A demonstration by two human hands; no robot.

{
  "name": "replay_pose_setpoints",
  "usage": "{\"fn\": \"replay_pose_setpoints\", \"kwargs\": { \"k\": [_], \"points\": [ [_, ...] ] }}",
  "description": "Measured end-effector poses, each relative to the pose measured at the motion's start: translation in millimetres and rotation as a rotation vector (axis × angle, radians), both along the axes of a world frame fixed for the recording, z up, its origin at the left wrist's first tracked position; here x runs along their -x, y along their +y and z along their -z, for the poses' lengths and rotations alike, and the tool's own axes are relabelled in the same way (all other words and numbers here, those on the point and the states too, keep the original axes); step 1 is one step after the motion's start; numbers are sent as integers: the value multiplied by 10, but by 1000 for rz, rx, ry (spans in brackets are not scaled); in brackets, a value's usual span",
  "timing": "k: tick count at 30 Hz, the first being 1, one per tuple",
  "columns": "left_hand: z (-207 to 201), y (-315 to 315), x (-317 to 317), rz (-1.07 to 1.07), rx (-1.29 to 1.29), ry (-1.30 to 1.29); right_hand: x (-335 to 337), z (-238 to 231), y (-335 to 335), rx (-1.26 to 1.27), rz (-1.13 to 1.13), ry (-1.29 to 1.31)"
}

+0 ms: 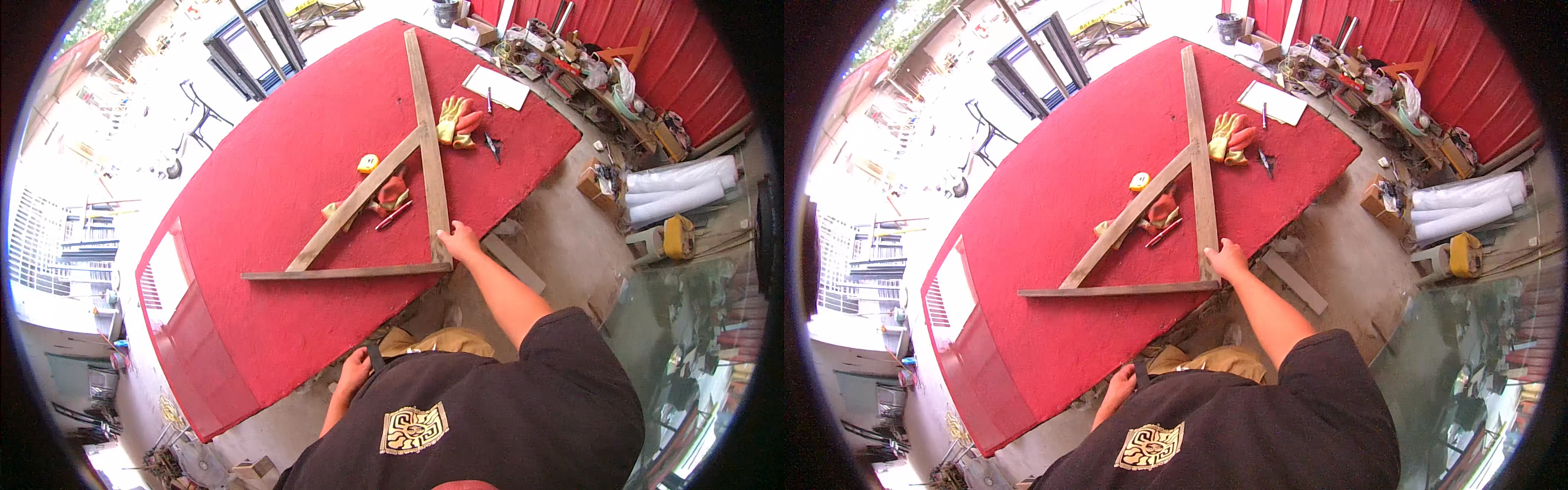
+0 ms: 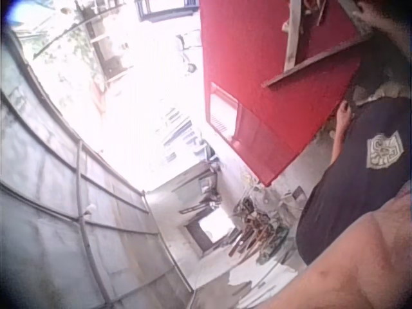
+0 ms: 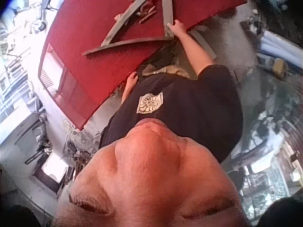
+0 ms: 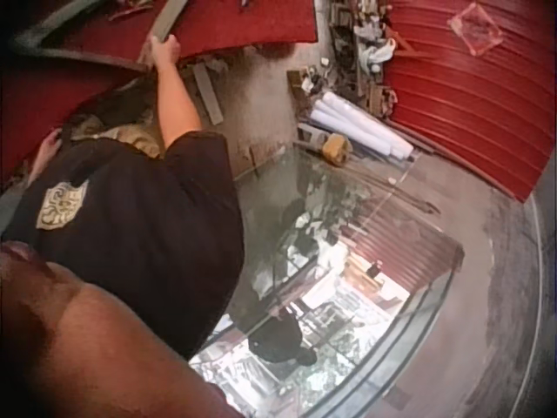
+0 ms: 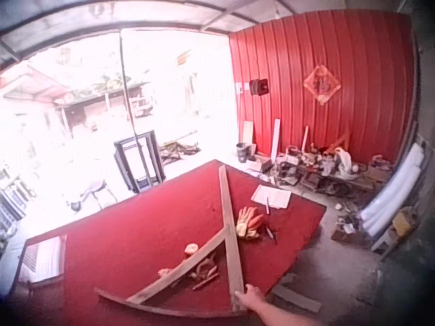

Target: The person uses a measuring tape and a pencil to mark a glass pane on a table, utilizing a wooden template for alignment. Then the person carries the glass pane to a storage rack.

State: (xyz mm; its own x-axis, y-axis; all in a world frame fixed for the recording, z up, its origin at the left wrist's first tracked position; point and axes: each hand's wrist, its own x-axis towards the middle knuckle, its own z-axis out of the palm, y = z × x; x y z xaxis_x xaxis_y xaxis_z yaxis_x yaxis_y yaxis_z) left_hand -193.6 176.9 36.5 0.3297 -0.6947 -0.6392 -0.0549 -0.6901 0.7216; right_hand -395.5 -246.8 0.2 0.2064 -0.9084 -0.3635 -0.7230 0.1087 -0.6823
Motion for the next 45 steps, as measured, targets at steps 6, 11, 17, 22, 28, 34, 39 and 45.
{"fn": "replay_pose_setpoints", "kwargs": {
  "k": [6,11,17,22,28,34,39,45],
  "points": [
    [-259,-475,-161,-46,181,18,-310,-241,-88,-223,70,-385],
    [-887,-1349,-671,-2,521,-136,-298,-596,43,-32,57,-602],
    [-1512,-2124,-1308,39,786,-346,135,-1104,674,121,9,-514],
    [-1698,-2703,-1311,243,885,-568,786,-1544,1249,158,-29,-561],
    [-1813,-2889,-547,502,607,39,1688,-1613,1779,254,24,-526],
    [-2087,-2721,990,497,696,7,2936,-1575,2117,447,187,-331],
    [-2491,-2706,2651,642,768,163,4443,-2080,2343,551,321,-342],
    [-2433,-2846,4448,956,857,140,6170,-3258,2818,768,442,-341]
  ]
}}
